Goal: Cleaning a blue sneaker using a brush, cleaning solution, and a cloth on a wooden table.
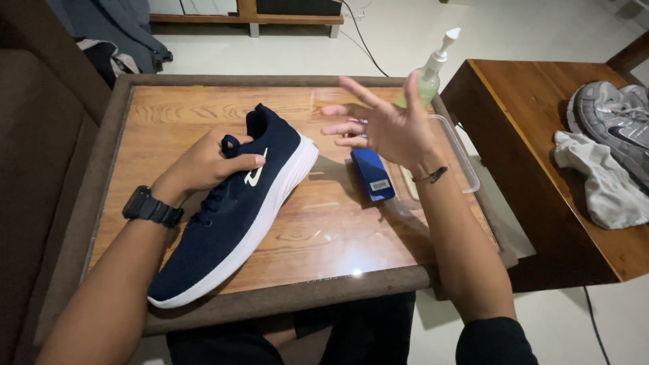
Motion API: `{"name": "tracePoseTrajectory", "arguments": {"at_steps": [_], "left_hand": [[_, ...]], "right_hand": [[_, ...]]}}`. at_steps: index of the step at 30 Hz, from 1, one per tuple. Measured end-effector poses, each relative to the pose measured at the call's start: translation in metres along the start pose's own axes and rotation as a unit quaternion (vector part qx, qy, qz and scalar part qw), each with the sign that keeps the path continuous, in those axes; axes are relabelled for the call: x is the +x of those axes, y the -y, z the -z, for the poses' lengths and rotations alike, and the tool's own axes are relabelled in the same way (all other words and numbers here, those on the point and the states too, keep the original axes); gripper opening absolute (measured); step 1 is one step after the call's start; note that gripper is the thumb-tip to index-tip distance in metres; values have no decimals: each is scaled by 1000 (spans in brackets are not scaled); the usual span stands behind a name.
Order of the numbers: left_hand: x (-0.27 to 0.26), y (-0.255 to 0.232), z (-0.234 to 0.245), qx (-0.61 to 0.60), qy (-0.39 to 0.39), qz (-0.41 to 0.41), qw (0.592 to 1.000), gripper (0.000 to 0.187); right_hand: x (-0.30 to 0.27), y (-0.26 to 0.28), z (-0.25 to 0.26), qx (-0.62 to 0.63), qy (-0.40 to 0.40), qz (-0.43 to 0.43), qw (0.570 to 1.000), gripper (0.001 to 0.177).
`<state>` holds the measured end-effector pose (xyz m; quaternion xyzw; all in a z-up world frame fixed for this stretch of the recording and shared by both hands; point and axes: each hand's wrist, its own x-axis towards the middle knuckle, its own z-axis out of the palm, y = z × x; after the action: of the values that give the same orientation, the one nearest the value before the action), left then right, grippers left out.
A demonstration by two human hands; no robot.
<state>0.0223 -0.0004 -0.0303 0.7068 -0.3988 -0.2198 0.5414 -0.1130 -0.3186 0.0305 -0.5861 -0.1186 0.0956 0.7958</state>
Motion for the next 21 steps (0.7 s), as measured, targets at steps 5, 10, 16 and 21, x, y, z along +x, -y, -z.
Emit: {"name": "tracePoseTrajectory", "arguments": {"at_steps": [5, 10, 16, 21], "left_hand": [[-6, -16, -4, -19, -3, -6, 1000, 23], [-4, -15, -6, 11, -19, -30, 999, 29], [-8, -48, -19, 87, -95, -77, 989, 41], [-4, -31, -19, 177, -130, -122, 968, 38]], "right_hand": [[-7, 10, -4, 42, 8, 5, 999, 115], [9, -18, 39, -254, -166, 33, 952, 67], [-2, -29, 32, -754, -188, 58, 626, 26], [-19, 15, -55, -750, -128, -314, 568, 68]]}}
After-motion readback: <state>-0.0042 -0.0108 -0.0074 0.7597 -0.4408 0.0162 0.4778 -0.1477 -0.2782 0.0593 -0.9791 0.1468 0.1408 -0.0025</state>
